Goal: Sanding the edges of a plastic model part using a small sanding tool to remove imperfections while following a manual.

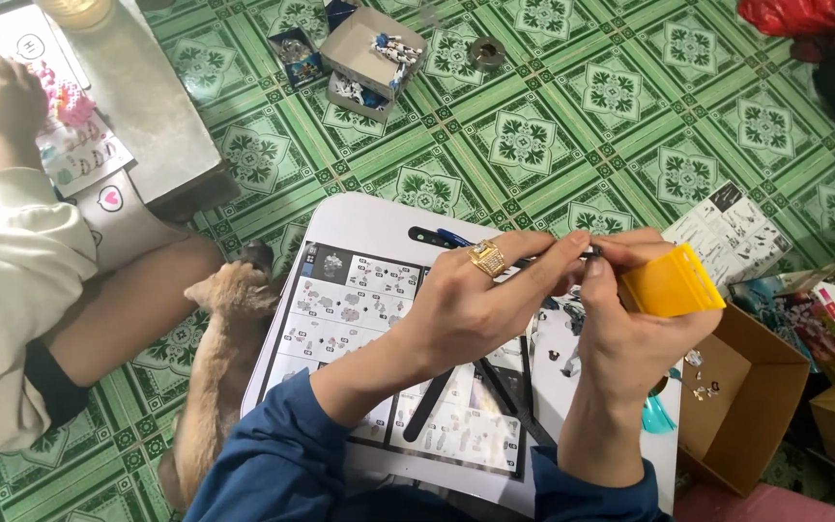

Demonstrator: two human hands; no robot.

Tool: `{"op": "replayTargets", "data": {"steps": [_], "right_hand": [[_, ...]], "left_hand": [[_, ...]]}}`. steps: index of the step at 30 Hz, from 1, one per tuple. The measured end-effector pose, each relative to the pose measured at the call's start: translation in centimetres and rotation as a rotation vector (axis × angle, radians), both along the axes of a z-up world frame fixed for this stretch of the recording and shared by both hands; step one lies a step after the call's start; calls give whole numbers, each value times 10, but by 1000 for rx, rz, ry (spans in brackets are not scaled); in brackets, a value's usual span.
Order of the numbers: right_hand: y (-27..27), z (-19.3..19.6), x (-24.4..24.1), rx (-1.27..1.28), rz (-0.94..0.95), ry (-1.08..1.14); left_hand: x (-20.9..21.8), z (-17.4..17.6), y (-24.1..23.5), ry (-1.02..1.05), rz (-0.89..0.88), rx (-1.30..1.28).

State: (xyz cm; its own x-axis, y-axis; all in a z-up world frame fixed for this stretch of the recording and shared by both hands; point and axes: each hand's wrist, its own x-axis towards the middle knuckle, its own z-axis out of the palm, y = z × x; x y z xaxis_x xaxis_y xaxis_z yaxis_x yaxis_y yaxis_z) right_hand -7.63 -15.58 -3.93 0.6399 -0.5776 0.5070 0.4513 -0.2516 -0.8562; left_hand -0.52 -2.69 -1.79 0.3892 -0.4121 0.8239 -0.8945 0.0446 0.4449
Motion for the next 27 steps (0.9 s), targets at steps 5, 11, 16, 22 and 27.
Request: {"op": "replayTargets", "data": {"steps": [5, 11, 16, 22, 27], "right_hand": [[3, 1, 0, 10, -14, 11], [1, 12, -5, -46, 66, 86], [5, 14, -8, -107, 71, 76], [6, 21, -14, -220, 12, 159], [3, 14, -14, -278, -21, 143]], "left_hand": [[-1, 0, -1, -13, 32, 23], [-4, -1, 5, 325, -3, -63], [0, 8, 11, 464, -164, -80], [2, 3, 15, 525, -237, -28], [5, 0, 20, 430, -210, 16]]}}
